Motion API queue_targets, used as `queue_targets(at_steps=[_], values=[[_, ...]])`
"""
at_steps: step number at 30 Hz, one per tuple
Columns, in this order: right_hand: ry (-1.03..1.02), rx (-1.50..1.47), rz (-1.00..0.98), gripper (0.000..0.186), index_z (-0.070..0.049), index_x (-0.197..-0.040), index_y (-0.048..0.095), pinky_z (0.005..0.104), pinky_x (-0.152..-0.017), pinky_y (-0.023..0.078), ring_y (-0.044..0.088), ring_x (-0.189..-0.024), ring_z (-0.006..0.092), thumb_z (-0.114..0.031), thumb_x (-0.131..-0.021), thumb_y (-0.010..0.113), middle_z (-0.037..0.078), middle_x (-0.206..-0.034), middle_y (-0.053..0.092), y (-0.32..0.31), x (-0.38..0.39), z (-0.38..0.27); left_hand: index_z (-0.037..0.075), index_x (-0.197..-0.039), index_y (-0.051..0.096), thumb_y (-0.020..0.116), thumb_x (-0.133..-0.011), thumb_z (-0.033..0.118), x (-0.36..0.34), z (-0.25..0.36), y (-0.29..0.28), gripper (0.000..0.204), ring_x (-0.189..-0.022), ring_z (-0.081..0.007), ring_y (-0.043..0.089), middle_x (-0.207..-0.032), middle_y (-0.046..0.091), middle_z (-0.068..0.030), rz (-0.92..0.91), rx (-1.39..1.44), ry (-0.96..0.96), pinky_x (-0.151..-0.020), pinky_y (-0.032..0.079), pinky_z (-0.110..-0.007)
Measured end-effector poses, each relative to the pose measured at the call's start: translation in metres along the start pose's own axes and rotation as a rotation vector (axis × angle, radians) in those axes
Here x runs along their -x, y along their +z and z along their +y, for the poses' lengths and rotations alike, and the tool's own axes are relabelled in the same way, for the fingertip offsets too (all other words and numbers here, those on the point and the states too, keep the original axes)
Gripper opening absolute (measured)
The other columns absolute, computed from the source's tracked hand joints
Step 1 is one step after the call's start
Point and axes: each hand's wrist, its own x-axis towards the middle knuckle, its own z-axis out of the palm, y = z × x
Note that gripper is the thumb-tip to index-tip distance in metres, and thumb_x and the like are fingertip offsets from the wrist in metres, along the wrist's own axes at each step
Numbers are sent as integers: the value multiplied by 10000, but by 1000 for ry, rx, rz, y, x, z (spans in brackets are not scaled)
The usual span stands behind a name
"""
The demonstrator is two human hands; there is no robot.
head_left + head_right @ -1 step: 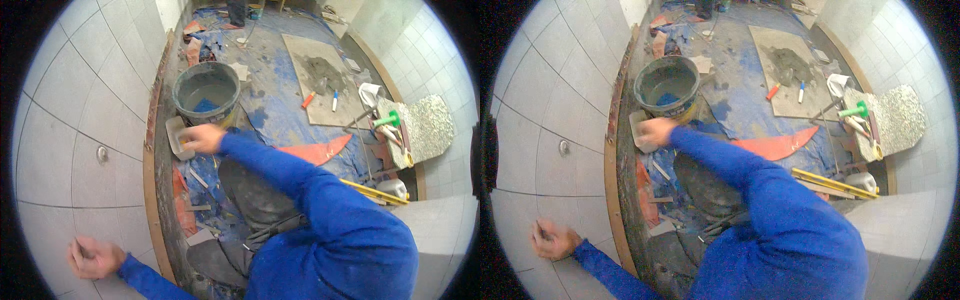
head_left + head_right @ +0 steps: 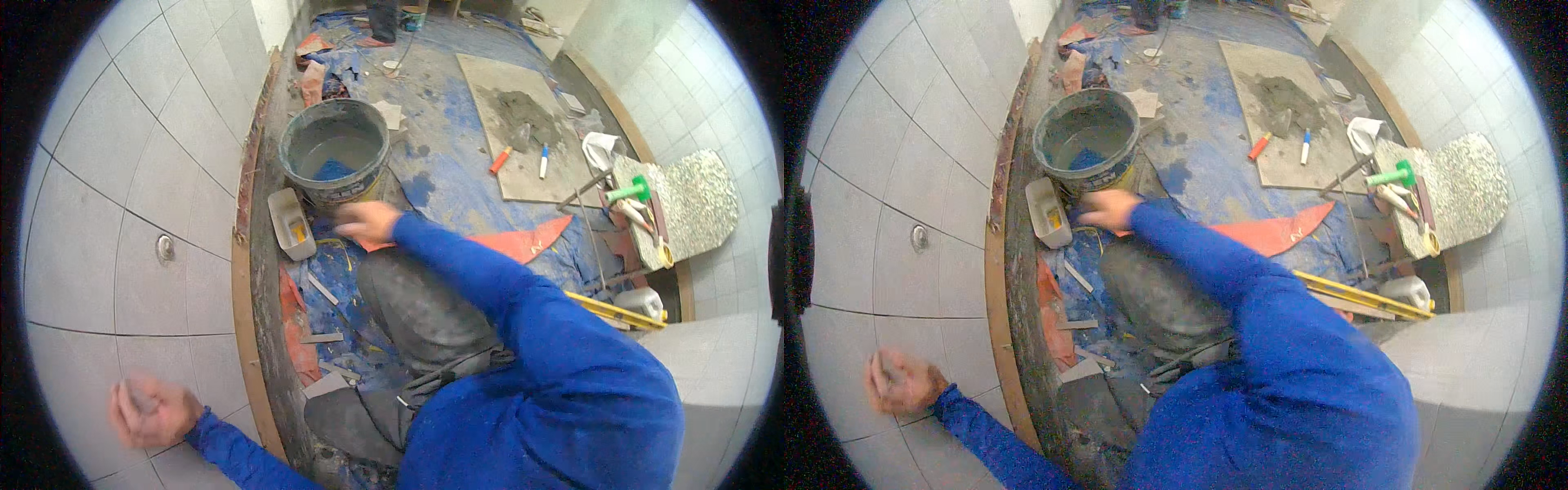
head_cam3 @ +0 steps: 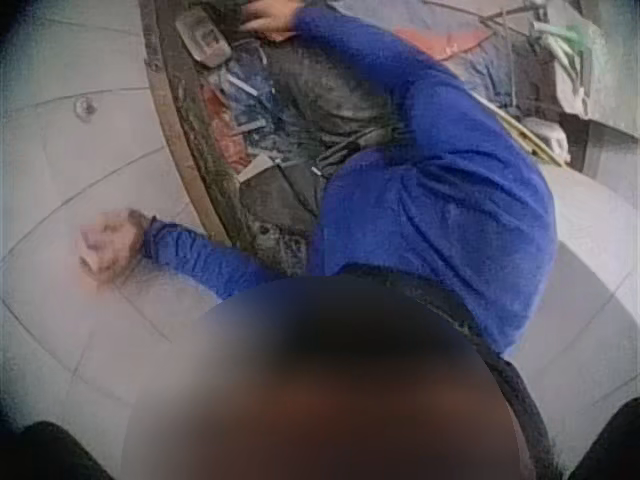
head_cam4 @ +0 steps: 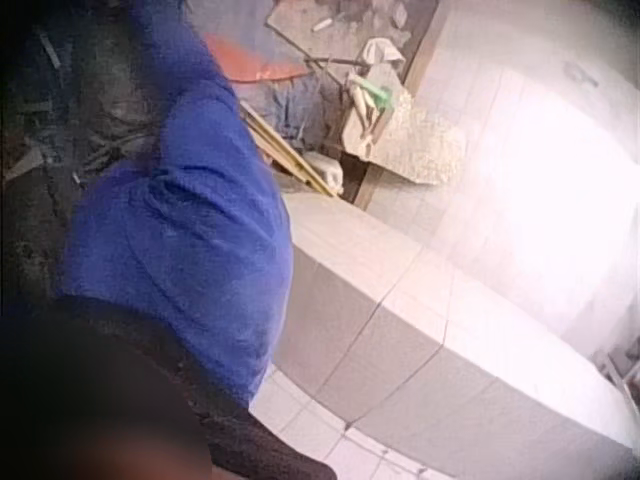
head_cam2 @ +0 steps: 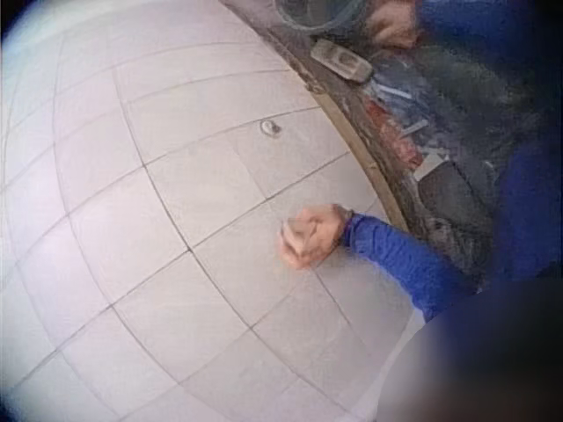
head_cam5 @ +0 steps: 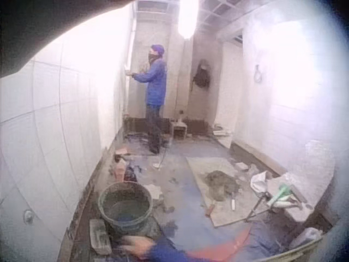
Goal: The person applies cement to a wall, places a tile, and uses a rubber mallet to tap it into position. They measure the tile with a tape measure, apply more cement, and use a utility knife to trim excess material. The person continues to adjust and secure the tile.
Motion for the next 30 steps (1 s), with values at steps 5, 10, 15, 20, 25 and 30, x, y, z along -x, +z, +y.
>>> queue_targets(at_steps=[5, 10, 15, 20, 25, 30], values=[[710, 408, 112, 486, 0, -807, 738, 499, -734, 537, 703, -792, 406, -473, -867, 646, 249, -814, 715, 5, 224, 207, 44, -1060, 711, 754, -924, 167, 16, -8, 6, 188, -967, -242, 644, -1105, 646, -138, -21, -84, 47, -780, 556, -365], [940, -93, 326, 315, 32, -1012, 700, 409, -626, 563, 713, -719, 287, -250, -874, 698, 162, -807, 738, 21, 333, 191, 16, -1066, 677, 706, -961, 170, 8, 37, 23, 189, -981, -261, 633, -1162, 601, -179, 132, 231, -277, -781, 544, -372], [832, -357, 561, 252, 49, -987, 701, 360, -580, 558, 702, -648, 211, -189, -914, 668, 138, -784, 732, -4, 249, 206, 11, -1049, 648, 692, -905, 133, 62, 226, 90, 194, -1159, -325, 539, -1199, 549, -159, -623, 858, -504, -1048, 405, -463], [420, -211, 657, 309, -14, -1060, 723, 389, -726, 569, 736, -798, 275, -269, -897, 664, 181, -951, 745, -100, 4, 295, 37, -1135, 643, 684, -937, 258, 104, 381, 228, 299, -1272, -391, 462, -1351, 476, -190, -915, 917, -526, -1092, 360, -498], [342, -114, 648, 222, -16, -1020, 710, 405, -738, 563, 722, -770, 298, -191, -905, 635, 165, -861, 738, -153, -245, 359, 94, -1139, 670, 652, -927, 408, 143, 452, 279, 380, -1238, -380, 537, -1341, 580, -166, -846, 506, -441, -1015, 389, -521], [172, 103, 475, 300, -58, -1131, 685, 486, -866, 538, 682, -948, 414, -152, -846, 695, 208, -962, 724, -151, -410, 437, 70, -1074, 709, 556, -914, 327, 153, 445, 283, 339, -1180, -392, 570, -1293, 618, -189, -1039, 539, -473, -985, 398, -507]])
